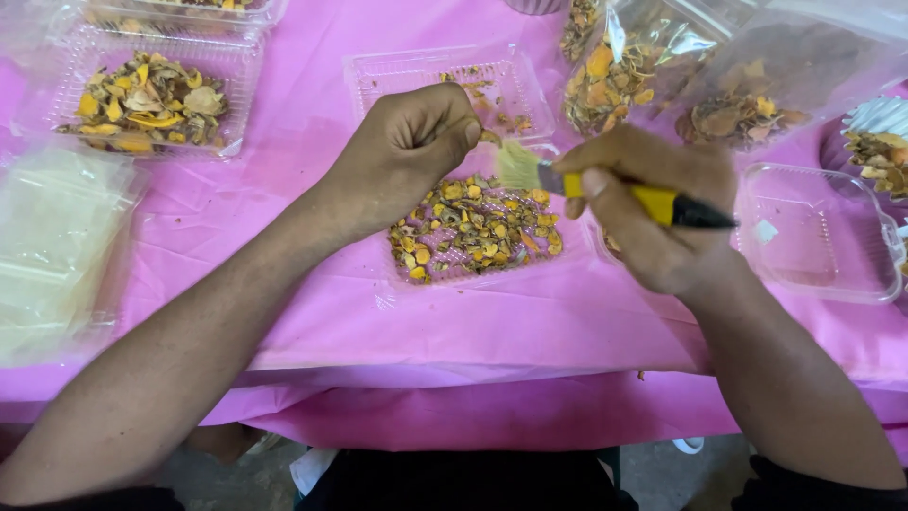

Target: The person cleans individual turmeric slices by hand using a small brush, removing debris and checking each piece before placing it back into a clear plastic container on a pink surface.

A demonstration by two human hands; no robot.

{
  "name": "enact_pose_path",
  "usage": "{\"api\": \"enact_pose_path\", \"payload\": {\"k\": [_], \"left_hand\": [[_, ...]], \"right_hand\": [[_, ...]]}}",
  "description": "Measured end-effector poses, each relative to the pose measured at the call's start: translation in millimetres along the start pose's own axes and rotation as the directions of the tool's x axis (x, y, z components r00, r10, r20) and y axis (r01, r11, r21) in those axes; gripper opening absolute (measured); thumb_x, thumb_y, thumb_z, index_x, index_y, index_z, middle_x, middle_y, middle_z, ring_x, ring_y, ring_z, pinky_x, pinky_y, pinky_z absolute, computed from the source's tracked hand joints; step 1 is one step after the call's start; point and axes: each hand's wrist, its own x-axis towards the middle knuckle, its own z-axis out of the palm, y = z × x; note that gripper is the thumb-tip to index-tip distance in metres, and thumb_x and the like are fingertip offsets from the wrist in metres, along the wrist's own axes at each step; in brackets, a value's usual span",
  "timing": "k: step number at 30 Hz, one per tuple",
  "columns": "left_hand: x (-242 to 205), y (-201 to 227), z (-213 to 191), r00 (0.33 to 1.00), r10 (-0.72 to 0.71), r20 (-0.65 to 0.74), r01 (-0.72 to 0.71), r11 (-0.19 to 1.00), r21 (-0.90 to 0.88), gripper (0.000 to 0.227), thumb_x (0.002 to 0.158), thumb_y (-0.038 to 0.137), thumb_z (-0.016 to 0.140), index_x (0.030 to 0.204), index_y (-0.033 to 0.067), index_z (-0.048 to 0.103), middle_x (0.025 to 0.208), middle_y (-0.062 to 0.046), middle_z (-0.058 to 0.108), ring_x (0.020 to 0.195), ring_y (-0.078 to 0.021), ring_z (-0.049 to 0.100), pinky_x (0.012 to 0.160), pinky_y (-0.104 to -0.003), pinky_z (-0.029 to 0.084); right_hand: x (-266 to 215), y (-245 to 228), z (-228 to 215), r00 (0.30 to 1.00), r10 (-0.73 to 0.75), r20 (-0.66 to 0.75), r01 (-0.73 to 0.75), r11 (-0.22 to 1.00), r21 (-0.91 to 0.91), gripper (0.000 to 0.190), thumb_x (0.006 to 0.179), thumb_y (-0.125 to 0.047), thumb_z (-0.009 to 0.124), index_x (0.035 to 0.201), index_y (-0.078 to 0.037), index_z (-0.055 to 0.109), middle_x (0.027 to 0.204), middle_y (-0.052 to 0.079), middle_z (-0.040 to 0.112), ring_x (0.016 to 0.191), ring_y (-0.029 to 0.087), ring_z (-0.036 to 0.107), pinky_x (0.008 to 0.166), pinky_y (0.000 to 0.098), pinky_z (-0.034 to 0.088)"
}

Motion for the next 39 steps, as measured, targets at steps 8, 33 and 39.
{"api": "enact_pose_path", "payload": {"k": [8, 33, 39], "left_hand": [[-5.0, 3.9, 6.4, 0.988, -0.012, 0.156, 0.05, 0.97, -0.239, 0.026, 0.107, 0.027, 0.053, 0.085, 0.0134, 0.058, 0.069, 0.007, 0.041, 0.061, -0.0053, 0.035, 0.056, -0.022, 0.028], [-3.5, -4.7, 13.1, 0.992, -0.029, -0.122, 0.007, 0.985, -0.174, 0.03, 0.097, -0.006, 0.054, 0.078, 0.0169, 0.046, 0.063, 0.008, 0.038, 0.054, -0.0028, 0.03, 0.047, -0.023, 0.022], [-3.0, -2.3, 14.8, 0.989, -0.019, -0.144, -0.007, 0.985, -0.173, 0.032, 0.096, -0.007, 0.049, 0.076, 0.017, 0.041, 0.062, 0.007, 0.032, 0.055, -0.0039, 0.028, 0.051, -0.022, 0.03]], "right_hand": [[7.0, 7.1, 10.8, 0.985, -0.163, -0.064, 0.145, 0.964, -0.222, 0.029, 0.102, -0.008, 0.079, 0.123, 0.008, 0.068, 0.108, 0.019, 0.074, 0.087, 0.024, 0.067, 0.08, 0.036, 0.056], [3.1, 3.6, 12.4, 0.992, -0.045, -0.117, 0.052, 0.997, 0.065, 0.019, 0.108, -0.006, 0.051, 0.114, 0.009, 0.061, 0.093, 0.02, 0.07, 0.076, 0.027, 0.078, 0.063, 0.0302, 0.057], [0.6, 7.4, 9.2, 0.949, -0.024, -0.315, 0.039, 0.998, 0.042, 0.017, 0.109, 0.001, 0.049, 0.111, 0.013, 0.061, 0.098, 0.024, 0.067, 0.074, 0.032, 0.076, 0.06, 0.0319, 0.055]]}}
